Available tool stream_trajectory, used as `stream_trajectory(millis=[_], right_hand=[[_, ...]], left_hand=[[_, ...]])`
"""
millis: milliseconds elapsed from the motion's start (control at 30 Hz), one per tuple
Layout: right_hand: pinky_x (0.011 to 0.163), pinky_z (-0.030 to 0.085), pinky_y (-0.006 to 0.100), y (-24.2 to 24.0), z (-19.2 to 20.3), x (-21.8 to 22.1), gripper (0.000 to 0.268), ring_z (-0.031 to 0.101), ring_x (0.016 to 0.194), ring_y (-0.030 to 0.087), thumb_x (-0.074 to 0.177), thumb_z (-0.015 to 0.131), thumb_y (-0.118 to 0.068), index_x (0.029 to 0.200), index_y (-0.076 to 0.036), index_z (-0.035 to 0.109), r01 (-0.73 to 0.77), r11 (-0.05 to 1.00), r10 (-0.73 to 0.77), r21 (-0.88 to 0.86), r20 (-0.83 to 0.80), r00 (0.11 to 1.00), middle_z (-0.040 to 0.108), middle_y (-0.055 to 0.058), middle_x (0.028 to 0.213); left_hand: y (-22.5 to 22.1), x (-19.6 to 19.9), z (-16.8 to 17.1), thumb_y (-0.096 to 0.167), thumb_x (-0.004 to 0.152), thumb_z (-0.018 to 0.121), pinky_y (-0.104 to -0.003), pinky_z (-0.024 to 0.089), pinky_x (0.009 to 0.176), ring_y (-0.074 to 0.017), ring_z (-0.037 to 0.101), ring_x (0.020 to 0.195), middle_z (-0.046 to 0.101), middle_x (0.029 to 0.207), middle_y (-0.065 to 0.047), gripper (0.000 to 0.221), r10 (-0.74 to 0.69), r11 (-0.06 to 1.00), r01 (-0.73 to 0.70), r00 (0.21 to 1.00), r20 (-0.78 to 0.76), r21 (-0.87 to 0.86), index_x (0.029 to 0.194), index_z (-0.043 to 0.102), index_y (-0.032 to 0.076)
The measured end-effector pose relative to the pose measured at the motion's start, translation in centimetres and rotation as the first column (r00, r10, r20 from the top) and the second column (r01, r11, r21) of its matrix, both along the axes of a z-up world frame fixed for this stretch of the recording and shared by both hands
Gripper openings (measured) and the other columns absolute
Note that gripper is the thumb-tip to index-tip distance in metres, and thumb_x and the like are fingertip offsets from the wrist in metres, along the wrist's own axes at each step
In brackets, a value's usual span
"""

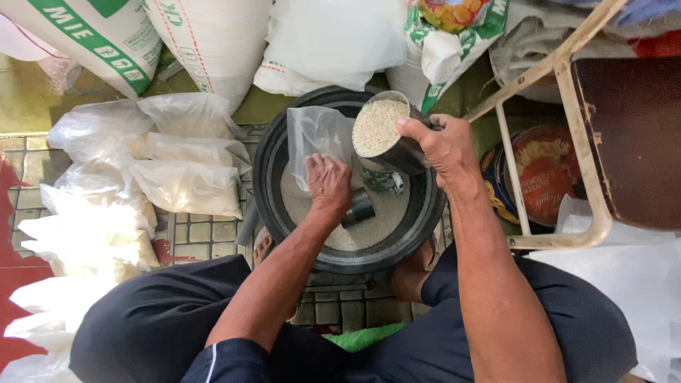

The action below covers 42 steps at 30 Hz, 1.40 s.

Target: The person measures grains into a plastic bag from a large bucket using a metal scoop and a plastic cup, then handles the filled bag.

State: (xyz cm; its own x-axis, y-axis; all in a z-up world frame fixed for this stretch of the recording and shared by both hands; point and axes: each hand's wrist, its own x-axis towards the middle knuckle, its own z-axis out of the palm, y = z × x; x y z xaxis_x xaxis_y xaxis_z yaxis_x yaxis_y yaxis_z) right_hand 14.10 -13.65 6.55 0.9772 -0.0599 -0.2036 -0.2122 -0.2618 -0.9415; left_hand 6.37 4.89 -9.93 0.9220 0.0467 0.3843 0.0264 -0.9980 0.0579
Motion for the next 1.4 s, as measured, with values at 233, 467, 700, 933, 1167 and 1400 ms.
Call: stream_trajectory(millis=[233, 467, 700, 933, 1167, 1400], right_hand=[[0.067, 0.058, 0.039, 0.9, 0.9, -0.4, 0.103, 0.062, 0.097, 0.019, 0.061, 0.101, -0.051, 0.128, 0.015, 0.058, -0.001, 1.0, 0.001, 0.016, 0.0, 1.0, 0.061, 0.024, 0.102], [0.059, 0.053, 0.031, 0.8, -0.6, -0.2, 0.089, 0.058, 0.089, 0.019, 0.064, 0.097, -0.046, 0.121, 0.011, 0.063, -0.012, 1.0, 0.012, 0.003, 0.014, 1.0, 0.058, 0.019, 0.097], [0.05, 0.053, 0.037, 0.8, 2.5, -0.8, 0.101, 0.061, 0.087, 0.019, 0.063, 0.099, -0.051, 0.127, 0.016, 0.058, -0.032, 0.999, 0.032, -0.013, 0.024, 0.999, 0.06, 0.021, 0.098], [0.057, 0.061, 0.033, 0.8, 5.1, -1.6, 0.07, 0.062, 0.078, 0.017, 0.064, 0.098, -0.036, 0.108, 0.007, 0.067, -0.03, 0.995, 0.028, 0.096, 0.018, 0.999, 0.055, 0.012, 0.084], [0.058, 0.061, 0.032, 0.4, 4.5, -1.3, 0.066, 0.06, 0.073, 0.015, 0.063, 0.1, -0.034, 0.102, 0.008, 0.067, -0.002, 0.989, -0.003, 0.15, 0.037, 0.999, 0.048, 0.009, 0.078], [0.058, 0.062, 0.034, 1.0, 7.2, -2.4, 0.064, 0.061, 0.071, 0.016, 0.066, 0.101, -0.033, 0.1, 0.01, 0.066, -0.031, 0.99, 0.023, 0.139, 0.059, 0.998, 0.051, 0.011, 0.074]], left_hand=[[0.1, -0.7, 0.6, 0.002, 0.076, 0.062, -0.053, 0.033, 0.075, -0.0395, 0.05, 0.07, 0.052, 0.064, -0.021, 0.016, 0.058, 0.995, -0.062, 0.997, 0.043, 0.082, 0.089, 0.061, -0.007], [2.1, -0.7, -1.7, 0.009, 0.067, 0.069, -0.045, 0.039, 0.076, -0.0307, 0.063, 0.068, 0.063, 0.067, -0.009, 0.022, 0.015, 0.989, -0.003, 0.997, 0.079, -0.146, 0.087, 0.058, 0.011], [2.5, -2.9, 1.6, 0.006, 0.089, 0.062, -0.036, 0.048, 0.077, -0.0263, 0.064, 0.066, 0.063, 0.071, -0.006, 0.014, -0.099, 0.868, 0.243, 0.939, 0.33, -0.433, 0.101, 0.059, 0.013], [2.7, -2.7, 5.4, 0.018, 0.095, 0.058, -0.051, 0.054, 0.078, -0.0403, 0.074, 0.088, 0.078, 0.099, -0.012, 0.008, -0.253, 0.675, 0.257, 0.961, 0.111, -0.691, 0.103, 0.057, 0.016], [6.0, -1.3, 8.5, 0.02, 0.095, 0.073, -0.038, 0.052, 0.087, -0.0292, 0.072, 0.086, 0.076, 0.096, -0.007, 0.008, 0.01, 0.926, 0.145, 0.913, 0.407, -0.348, 0.1, 0.071, 0.014], [7.8, 0.0, 5.3, 0.023, 0.083, 0.085, -0.054, 0.053, 0.08, -0.0446, 0.069, 0.087, 0.067, 0.086, -0.016, 0.049, 0.231, 0.646, -0.095, 0.97, 0.075, -0.757, 0.117, 0.06, -0.001]])
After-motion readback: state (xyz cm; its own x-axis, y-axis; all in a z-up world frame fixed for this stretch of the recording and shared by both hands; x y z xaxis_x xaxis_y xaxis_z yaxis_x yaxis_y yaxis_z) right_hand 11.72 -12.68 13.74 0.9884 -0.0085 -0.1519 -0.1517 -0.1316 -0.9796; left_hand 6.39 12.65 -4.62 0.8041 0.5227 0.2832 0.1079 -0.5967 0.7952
